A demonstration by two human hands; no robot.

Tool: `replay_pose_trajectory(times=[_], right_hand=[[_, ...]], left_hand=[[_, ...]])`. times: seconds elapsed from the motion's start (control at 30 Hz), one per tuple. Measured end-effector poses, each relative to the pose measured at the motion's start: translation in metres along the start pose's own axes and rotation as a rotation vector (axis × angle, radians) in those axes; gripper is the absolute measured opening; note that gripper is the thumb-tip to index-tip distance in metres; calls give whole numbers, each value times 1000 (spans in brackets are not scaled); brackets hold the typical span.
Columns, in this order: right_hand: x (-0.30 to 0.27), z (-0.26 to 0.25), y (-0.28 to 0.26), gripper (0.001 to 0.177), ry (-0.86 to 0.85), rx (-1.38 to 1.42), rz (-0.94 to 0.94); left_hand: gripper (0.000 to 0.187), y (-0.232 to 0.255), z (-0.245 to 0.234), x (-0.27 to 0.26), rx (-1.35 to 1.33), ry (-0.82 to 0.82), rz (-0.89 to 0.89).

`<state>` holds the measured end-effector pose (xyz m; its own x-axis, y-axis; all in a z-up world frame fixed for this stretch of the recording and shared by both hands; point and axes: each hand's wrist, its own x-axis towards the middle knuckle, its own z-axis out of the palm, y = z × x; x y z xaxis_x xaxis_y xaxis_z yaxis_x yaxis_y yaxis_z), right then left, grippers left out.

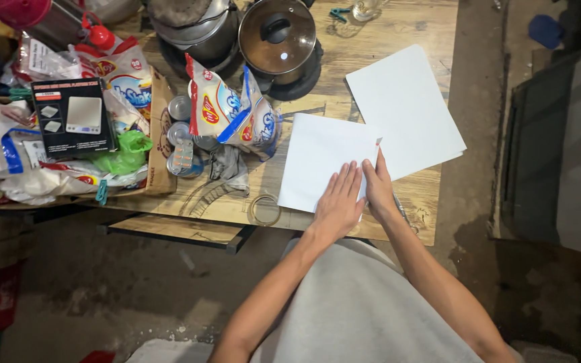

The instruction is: The person assembles a small booklet by folding white paper sheets, applying clear tape to the spine, and using scissors to trim excess tape. They repeatedly fold, align, and tape the sheets to form a bound stack.

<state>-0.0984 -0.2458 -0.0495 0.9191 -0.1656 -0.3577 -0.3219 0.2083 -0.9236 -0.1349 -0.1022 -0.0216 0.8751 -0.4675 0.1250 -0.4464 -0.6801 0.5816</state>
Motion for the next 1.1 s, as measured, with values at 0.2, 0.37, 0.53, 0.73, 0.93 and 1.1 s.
replay_pose_trajectory(times=[0.2,0.37,0.53,0.73,0.93,1.1], right_hand=[[10,-14,-5,57,85,-103,68],[4,-13,-18,54,25,-168,60],[-1,-8,-29,57,26,-165,99],[-2,-5,-30,58,4,-140,89],[-2,-6,-29,60,14,-124,122],[-1,-5,-26,61,35,-148,123]], left_hand=[[58,9,-24,-42,-251,47,136],[30,-17,-40,-95,-631,192,-301],[60,-113,-45,-116,-208,360,-706],[112,-138,0,-122,-71,162,-763],[105,-128,6,-121,-10,199,-793],[97,-123,-65,-113,-268,110,-1013]])
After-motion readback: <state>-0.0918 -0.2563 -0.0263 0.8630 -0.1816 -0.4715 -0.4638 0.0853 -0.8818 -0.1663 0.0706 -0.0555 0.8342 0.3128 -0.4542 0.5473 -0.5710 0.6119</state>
